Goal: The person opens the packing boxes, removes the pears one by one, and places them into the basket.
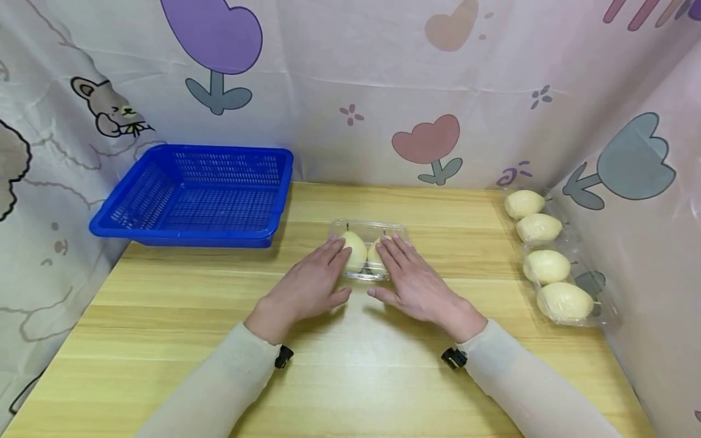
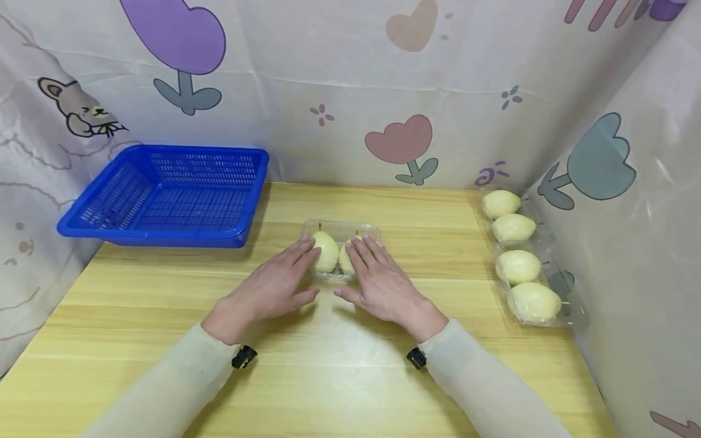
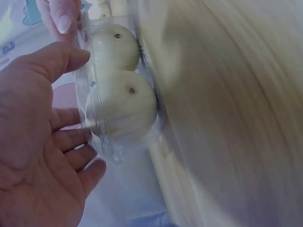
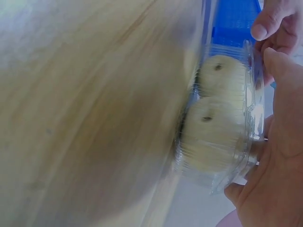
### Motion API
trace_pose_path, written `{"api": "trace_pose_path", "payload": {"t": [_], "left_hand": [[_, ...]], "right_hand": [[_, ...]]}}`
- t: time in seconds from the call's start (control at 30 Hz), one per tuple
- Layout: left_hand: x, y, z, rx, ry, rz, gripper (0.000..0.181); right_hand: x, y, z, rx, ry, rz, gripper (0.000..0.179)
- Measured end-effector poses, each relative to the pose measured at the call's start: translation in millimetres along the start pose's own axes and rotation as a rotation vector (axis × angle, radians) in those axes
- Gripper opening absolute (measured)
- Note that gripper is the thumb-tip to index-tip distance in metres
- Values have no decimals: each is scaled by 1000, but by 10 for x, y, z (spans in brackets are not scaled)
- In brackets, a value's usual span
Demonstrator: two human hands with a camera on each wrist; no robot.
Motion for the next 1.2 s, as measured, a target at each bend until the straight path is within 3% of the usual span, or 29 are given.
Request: {"api": "trace_pose_path", "payload": {"t": [0.23, 0.47, 0.53, 0.6, 0.7, 0.8, 0.87, 0.97, 1.07, 1.2], "left_hand": [[-22, 19, -13, -109, -63, 89, 77], [11, 73, 8, -171, -124, 192, 65], [21, 63, 29, -235, -146, 241, 59], [26, 34, 66, -339, -188, 304, 51], [19, -4, 156, -507, -298, 410, 37], [-18, 2, 262, -597, -419, 543, 26], [-51, 54, 307, -583, -484, 637, 22], [-104, 199, 318, -487, -537, 792, 17], [-161, 396, 273, -387, -539, 995, 19], [-237, 626, 172, -338, -525, 1301, 24]], "right_hand": [[-3, 24, 6, -16, 0, -24, 88], [10, 32, 3, -28, 10, -49, 84], [16, 34, 2, -30, 14, -57, 83], [24, 34, 5, -34, 15, -62, 82], [43, 31, 9, -48, 14, -72, 80], [72, 31, 13, -56, 17, -83, 78], [87, 32, 15, -55, 22, -96, 76], [100, 18, 19, -47, 34, -137, 73], [104, 0, 20, -36, 46, -184, 71], [117, 4, 16, -22, 43, -175, 71]]}}
Point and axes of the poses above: each hand's wrist, its own z-axis away from the middle knuckle, its own y-axis out of the palm, x = y × z, the point moved 6 cm from there along -z, towards the middle knuckle, and after that the axes turned 10 degrees about y, right-handed, at the moved point
